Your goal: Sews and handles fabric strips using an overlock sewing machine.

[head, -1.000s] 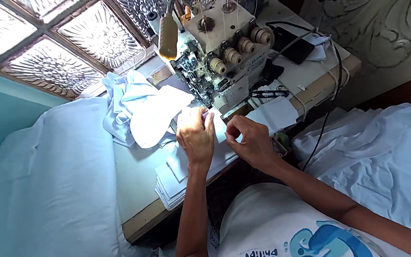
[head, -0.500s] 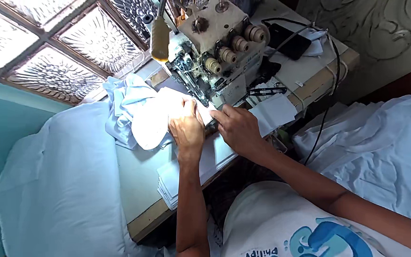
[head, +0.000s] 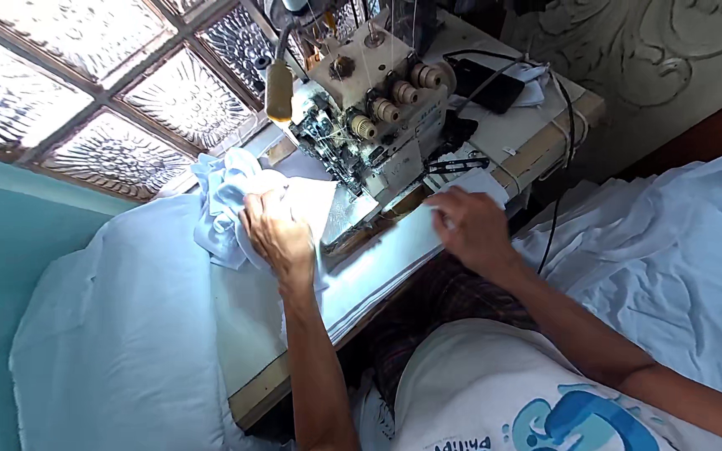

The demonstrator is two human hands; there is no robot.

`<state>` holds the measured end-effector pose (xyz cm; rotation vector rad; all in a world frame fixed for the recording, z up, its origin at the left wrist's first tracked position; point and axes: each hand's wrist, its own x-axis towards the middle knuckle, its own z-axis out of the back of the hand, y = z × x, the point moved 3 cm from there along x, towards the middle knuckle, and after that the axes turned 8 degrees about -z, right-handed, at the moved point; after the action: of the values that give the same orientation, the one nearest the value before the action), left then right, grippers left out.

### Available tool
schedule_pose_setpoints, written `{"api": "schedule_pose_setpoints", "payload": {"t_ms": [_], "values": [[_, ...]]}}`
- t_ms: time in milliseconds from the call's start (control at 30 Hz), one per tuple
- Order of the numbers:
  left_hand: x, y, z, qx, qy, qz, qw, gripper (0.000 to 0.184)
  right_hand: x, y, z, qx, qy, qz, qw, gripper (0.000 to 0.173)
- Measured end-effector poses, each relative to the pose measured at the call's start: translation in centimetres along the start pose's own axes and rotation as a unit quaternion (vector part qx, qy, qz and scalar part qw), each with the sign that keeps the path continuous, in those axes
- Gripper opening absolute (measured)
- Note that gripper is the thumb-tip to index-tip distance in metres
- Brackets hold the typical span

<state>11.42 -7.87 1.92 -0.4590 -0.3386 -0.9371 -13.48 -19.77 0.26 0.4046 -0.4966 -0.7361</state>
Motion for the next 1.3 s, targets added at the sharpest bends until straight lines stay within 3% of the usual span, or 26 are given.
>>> {"api": "schedule_pose_setpoints", "payload": {"t_ms": [100, 200, 367, 567, 733, 833, 933, 1033, 1133, 1200, 1233, 1300], "values": [[-4.0, 1.7, 1.9, 0.0, 0.003, 0.028, 1.0, 0.032, 0.6, -5.9, 1.3, -0.013, 0.021, -0.147, 0.989, 0.026], [-7.2, 3.5, 3.2, -0.037, 0.05, 0.078, 0.995, 0.025, 1.6, -9.9, 1.4, -0.007, 0.017, -0.224, 0.974, 0.035], [-12.3, 4.8, 3.8, -0.085, 0.169, 0.049, 0.981, 0.014, 2.4, -10.0, 0.9, -0.005, 0.04, -0.252, 0.967, 0.023], [-13.4, 4.6, 4.1, -0.065, 0.16, 0.042, 0.984, 0.012, 2.7, -10.0, 1.0, -0.082, 0.017, -0.224, 0.971, 0.02], [-12.7, 5.3, 3.8, -0.063, 0.184, 0.081, 0.978, 0.013, 2.7, -12.8, 4.2, -0.061, -0.052, -0.261, 0.962, 0.025], [-12.5, 5.5, 3.9, -0.072, 0.197, 0.1, 0.973, 0.024, 2.7, -14.3, 6.8, -0.041, -0.146, -0.281, 0.948, 0.03], [-12.5, 5.8, 3.8, -0.081, 0.197, 0.111, 0.971, 0.03, 3.0, -14.9, 8.0, 0.013, -0.245, -0.262, 0.933, 0.03], [-12.5, 6.1, 3.8, -0.099, 0.197, 0.121, 0.968, 0.026, 3.4, -14.8, 7.9, 0.111, -0.282, -0.238, 0.923, 0.028], [-12.9, 6.4, 3.5, -0.121, 0.172, 0.123, 0.97, 0.018, 3.9, -14.0, 7.0, 0.305, -0.247, -0.227, 0.891, 0.02], [-13.3, 6.4, 3.4, -0.139, 0.137, 0.14, 0.971, 0.016, 4.0, -12.6, 6.7, 0.457, -0.2, -0.245, 0.831, 0.02], [-13.6, 6.5, 3.4, -0.155, 0.117, 0.149, 0.97, 0.015, 3.9, -11.9, 6.7, 0.502, -0.187, -0.251, 0.807, 0.022], [-14.3, 7.0, 3.3, -0.214, 0.079, 0.173, 0.958, 0.014, 3.9, -10.9, 6.8, 0.501, -0.201, -0.243, 0.806, 0.021]]}}
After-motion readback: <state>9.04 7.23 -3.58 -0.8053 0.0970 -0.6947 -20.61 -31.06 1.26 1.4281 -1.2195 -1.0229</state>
